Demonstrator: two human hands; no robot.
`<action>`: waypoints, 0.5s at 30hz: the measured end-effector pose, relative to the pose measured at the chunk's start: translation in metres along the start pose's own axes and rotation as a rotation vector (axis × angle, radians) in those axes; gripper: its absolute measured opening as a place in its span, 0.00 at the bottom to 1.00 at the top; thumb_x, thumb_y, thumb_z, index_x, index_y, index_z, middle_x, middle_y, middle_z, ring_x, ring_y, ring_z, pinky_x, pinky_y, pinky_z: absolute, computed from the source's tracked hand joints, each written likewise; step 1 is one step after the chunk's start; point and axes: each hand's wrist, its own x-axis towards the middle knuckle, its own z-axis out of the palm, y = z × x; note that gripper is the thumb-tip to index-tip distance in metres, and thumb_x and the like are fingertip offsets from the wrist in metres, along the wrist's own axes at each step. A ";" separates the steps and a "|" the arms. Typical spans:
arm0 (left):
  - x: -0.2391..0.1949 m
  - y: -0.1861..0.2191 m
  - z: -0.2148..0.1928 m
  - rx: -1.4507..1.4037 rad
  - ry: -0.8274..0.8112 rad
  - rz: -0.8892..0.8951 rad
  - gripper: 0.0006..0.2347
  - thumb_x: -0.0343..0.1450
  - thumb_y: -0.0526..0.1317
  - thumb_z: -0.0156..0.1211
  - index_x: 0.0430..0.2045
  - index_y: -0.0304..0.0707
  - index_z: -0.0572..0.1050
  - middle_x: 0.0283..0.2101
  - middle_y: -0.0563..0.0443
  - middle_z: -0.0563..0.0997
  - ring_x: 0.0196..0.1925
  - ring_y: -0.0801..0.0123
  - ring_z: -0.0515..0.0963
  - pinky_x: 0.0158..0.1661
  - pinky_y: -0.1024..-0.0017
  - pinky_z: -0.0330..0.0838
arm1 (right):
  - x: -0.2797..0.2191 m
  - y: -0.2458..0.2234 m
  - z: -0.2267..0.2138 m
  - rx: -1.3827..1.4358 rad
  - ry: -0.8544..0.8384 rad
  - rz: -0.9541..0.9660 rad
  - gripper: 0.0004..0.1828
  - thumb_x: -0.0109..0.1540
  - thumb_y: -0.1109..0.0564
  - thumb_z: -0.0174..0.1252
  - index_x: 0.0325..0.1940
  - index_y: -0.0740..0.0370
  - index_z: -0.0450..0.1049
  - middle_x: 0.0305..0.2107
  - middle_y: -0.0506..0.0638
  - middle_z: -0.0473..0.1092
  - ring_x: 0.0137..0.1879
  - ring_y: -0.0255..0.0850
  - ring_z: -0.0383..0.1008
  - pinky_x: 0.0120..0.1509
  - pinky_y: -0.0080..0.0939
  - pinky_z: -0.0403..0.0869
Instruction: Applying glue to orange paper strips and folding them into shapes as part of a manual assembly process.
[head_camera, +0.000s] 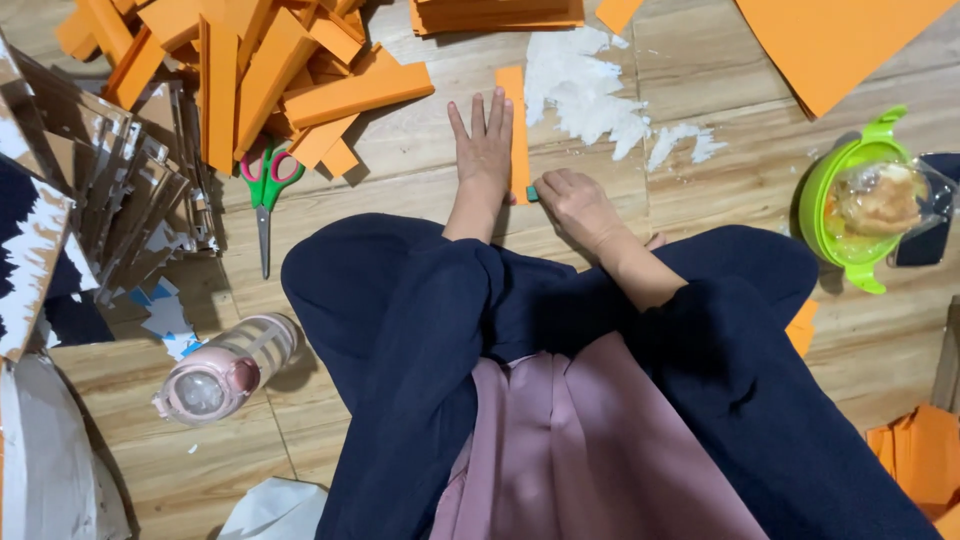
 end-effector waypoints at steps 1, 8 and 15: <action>0.001 0.001 0.001 0.001 0.003 0.003 0.58 0.41 0.58 0.71 0.61 0.33 0.40 0.66 0.38 0.34 0.66 0.46 0.34 0.55 0.35 0.28 | -0.004 0.000 0.002 -0.003 0.001 0.003 0.08 0.54 0.63 0.51 0.37 0.66 0.68 0.32 0.52 0.65 0.37 0.44 0.67 0.41 0.37 0.68; 0.002 0.002 0.003 0.044 -0.002 -0.013 0.58 0.41 0.59 0.70 0.61 0.35 0.40 0.66 0.40 0.35 0.66 0.46 0.34 0.53 0.31 0.27 | -0.021 -0.004 0.006 -0.040 -0.098 0.004 0.08 0.52 0.60 0.52 0.34 0.62 0.69 0.28 0.50 0.66 0.34 0.41 0.67 0.39 0.35 0.69; -0.002 -0.008 -0.001 -0.091 -0.015 0.012 0.59 0.40 0.60 0.71 0.62 0.37 0.38 0.66 0.44 0.33 0.67 0.50 0.32 0.54 0.33 0.27 | 0.004 -0.012 -0.008 -0.041 0.082 -0.003 0.06 0.53 0.65 0.52 0.34 0.67 0.66 0.27 0.53 0.62 0.33 0.43 0.62 0.39 0.37 0.67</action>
